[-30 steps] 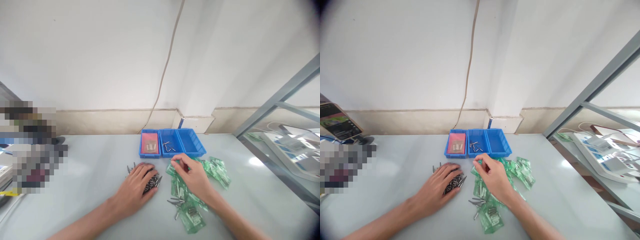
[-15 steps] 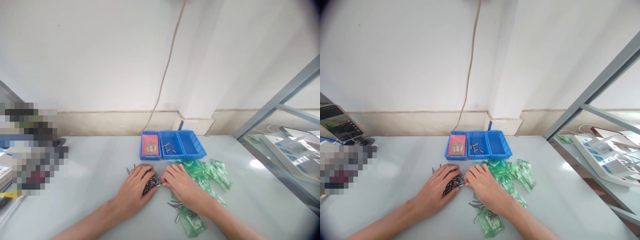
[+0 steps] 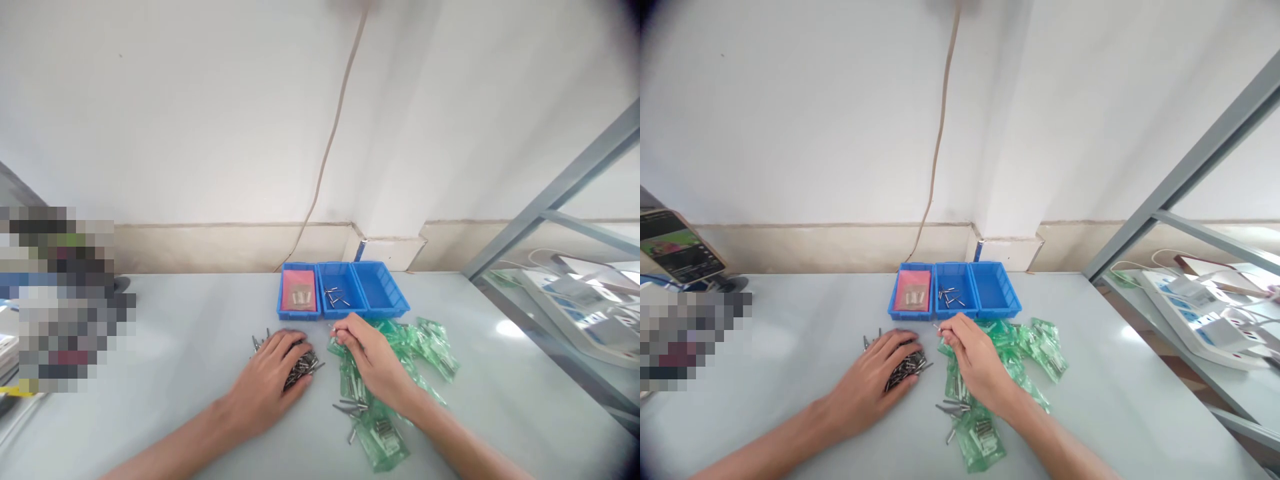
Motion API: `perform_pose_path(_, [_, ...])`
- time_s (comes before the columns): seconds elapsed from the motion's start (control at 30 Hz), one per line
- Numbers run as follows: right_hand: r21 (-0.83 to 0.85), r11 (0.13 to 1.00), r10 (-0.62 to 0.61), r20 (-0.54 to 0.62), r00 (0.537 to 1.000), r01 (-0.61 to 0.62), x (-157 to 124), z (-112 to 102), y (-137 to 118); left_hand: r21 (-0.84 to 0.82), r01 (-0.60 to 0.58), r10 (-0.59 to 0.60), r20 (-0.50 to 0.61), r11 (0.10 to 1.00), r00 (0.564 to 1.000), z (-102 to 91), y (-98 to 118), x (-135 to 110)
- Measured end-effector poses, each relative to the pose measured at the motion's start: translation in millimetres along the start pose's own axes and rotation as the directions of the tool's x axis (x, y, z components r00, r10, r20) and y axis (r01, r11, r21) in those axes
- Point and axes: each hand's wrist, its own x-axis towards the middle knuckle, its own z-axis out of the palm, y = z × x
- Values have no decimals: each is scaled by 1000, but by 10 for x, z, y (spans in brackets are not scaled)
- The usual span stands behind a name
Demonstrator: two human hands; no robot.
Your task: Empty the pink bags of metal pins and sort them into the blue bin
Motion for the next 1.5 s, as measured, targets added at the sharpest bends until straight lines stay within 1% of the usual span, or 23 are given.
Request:
perform_pose_path(0.1, [189,975,117,-10,993,-114,7,-9,-35,-4,-9,9,-10,1000,1000,-2,-4,-3])
perform_pose_path(0.17, [280,948,158,0,988,-151,10,-12,-50,-7,-9,8,-6,1000,1000,2,-8,-5])
perform_pose_path(0.23, [331,928,181,-2,983,-170,15,-13,-60,-7,-9,9,1,1000,1000,7,-10,-6])
perform_pose_path(0.33, [309,937,186,-47,981,-163,25,-11,-66,-6,-15,15,-8,1000,1000,9,-9,-8])
perform_pose_path(0.47, [160,982,123,-148,981,-99,32,-9,-56,-11,-15,15,-5,1000,1000,3,-5,-5])
perform_pose_path(0.57, [71,995,76,-174,982,-64,27,-15,-45,-13,-11,11,4,1000,1000,-1,-1,1])
perform_pose_path(0.6, [76,995,77,-169,983,-65,23,-16,-42,-14,-10,10,8,1000,1000,-3,0,3])
perform_pose_path(0.67, [159,982,122,-132,984,-101,18,-17,-37,-18,-10,10,15,1000,1000,-5,2,5])
perform_pose_path(0.7, [229,964,161,-102,982,-134,16,-15,-35,-19,-9,10,17,1000,1000,-7,3,6])
perform_pose_path(0.77, [383,899,239,-26,971,-211,19,-11,-35,-21,-9,9,18,1000,1000,-10,4,5])
perform_pose_path(0.87, [549,790,296,50,954,-274,36,-10,-52,-22,-7,7,18,1000,1000,-12,6,5])
perform_pose_path(1.0, [669,685,309,92,947,-288,58,-24,-90,-33,-2,3,25,999,1000,-10,9,14])
perform_pose_path(1.1, [698,650,320,108,941,-302,58,-32,-103,-38,-4,5,24,999,1000,-9,8,19])
perform_pose_path(1.17, [687,661,329,95,940,-301,53,-33,-101,-37,-6,7,22,999,1000,-8,7,19])
perform_pose_path(1.37, [578,768,305,45,951,-274,42,-35,-73,-25,-10,10,12,1000,1000,3,5,11])
perform_pose_path(1.5, [518,816,297,6,955,-257,41,-31,-63,-23,-23,22,-6,999,1000,-2,6,9])
